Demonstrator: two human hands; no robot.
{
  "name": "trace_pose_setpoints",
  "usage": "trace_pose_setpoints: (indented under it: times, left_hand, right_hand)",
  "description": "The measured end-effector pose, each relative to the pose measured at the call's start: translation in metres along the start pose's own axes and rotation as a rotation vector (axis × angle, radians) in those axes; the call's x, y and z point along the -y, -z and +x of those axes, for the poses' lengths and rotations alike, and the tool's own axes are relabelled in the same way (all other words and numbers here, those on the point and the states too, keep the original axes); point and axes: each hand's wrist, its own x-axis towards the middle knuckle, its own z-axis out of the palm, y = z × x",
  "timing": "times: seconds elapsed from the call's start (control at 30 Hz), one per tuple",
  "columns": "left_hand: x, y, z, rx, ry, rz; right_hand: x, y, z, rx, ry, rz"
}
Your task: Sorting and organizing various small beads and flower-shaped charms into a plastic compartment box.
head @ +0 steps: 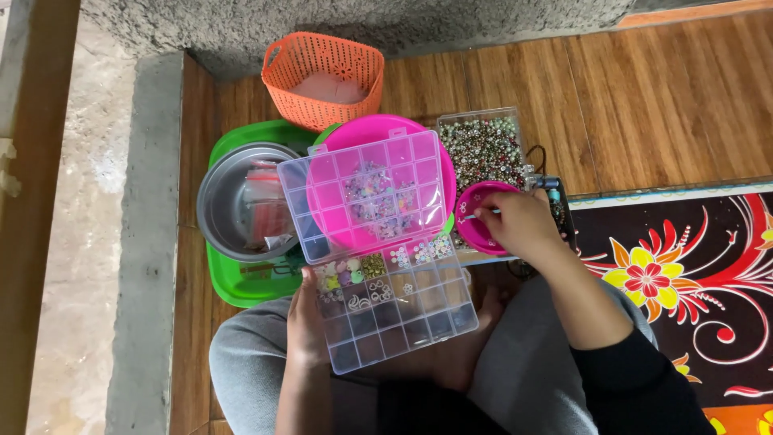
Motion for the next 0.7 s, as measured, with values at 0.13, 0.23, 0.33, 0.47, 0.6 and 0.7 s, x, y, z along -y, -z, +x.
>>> trace_pose_setpoints:
  times: [0.13, 0.23, 0.33, 0.47, 0.6, 0.7]
  left_hand:
    - [0.0, -0.008, -0.002, -0.024, 0.011, 0.057]
    - [0.005, -0.016, -0.005, -0.102, -0.053, 0.066]
    - [0.007, -0.038, -0.015, -0.047, -0.009, 0.113]
    - [0.011, -0.061, -0.023, -0.014, -0.005, 0.112]
    - [0.02, -0.054, -0.013, 0.102, 0.031, 0.082]
    - [0.025, -0.05, -0.006, 0.08, 0.036, 0.029]
  right_hand:
    - [-0.015, 0.01, -0.009, -0.062, 0.026, 0.055]
    - [0.005, 0.052, -0.027, -0.021, 0.073, 0.295]
    - [0.058, 0.085, -0.049, -0.088, 0.259, 0.461]
    - [0.109, 0.075, -0.068, -0.066, 0.416, 0.355]
    - [0.119, 0.071, -0.076, -0.087, 0.448, 0.212]
    - [0.099, 0.099, -0.075, -0.1, 0.284, 0.179]
